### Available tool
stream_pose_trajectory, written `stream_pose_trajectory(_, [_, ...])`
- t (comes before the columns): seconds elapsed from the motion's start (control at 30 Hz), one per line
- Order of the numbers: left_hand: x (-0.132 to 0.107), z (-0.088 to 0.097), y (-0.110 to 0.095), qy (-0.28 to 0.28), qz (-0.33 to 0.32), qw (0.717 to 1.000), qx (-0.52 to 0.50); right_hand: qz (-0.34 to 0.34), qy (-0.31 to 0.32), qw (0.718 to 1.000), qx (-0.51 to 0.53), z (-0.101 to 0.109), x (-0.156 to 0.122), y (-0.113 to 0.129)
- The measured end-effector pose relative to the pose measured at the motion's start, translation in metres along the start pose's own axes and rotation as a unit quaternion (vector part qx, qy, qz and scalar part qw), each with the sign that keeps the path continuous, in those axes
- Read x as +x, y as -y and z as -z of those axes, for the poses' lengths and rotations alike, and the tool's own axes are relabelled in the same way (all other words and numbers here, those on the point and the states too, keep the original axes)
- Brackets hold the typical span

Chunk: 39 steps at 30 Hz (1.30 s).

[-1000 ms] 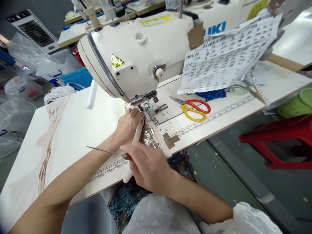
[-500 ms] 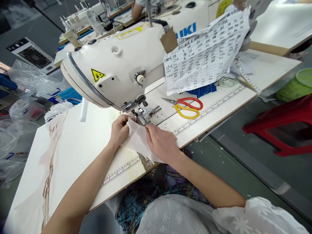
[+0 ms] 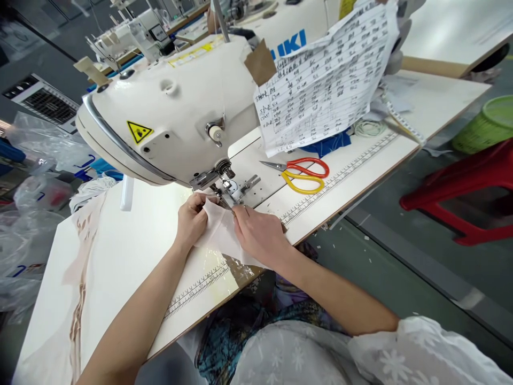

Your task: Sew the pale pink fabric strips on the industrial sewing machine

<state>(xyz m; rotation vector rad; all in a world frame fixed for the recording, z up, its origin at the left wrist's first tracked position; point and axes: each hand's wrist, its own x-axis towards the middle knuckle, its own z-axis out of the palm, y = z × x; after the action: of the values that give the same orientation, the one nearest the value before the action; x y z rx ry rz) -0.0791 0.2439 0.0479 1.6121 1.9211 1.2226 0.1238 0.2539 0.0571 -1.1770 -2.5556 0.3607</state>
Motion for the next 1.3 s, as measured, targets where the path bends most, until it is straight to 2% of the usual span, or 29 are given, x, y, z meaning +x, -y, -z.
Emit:
stream_pose_trajectory(0.27, [0.0010, -0.0007, 0.0037, -0.002, -0.034, 0.999, 0.042, 0.008, -0.012, 1.000, 0.015, -0.0015, 0.0028, -0.0023])
stream_pose_trajectory(0.53, [0.0038, -0.0041, 0.0057, -0.005, -0.070, 0.991, 0.117, -0.014, 0.022, 0.999, 0.047, -0.0008, 0.0044, -0.0017])
stream_pose_trajectory(0.7, [0.0047, -0.0035, 0.0060, -0.009, -0.061, 0.992, 0.114, -0.026, 0.026, 0.998, 0.059, 0.0027, 0.0033, -0.0014])
stream_pose_trajectory(0.9, [0.0013, -0.0007, 0.0102, -0.028, -0.067, 0.992, 0.104, -0.003, 0.013, 0.999, 0.042, 0.0015, -0.0004, -0.0019])
stream_pose_trajectory(1.3, [0.0009, 0.0019, 0.0046, -0.014, -0.057, 0.994, 0.092, 0.002, 0.003, 1.000, -0.004, 0.0015, 0.0019, 0.0000])
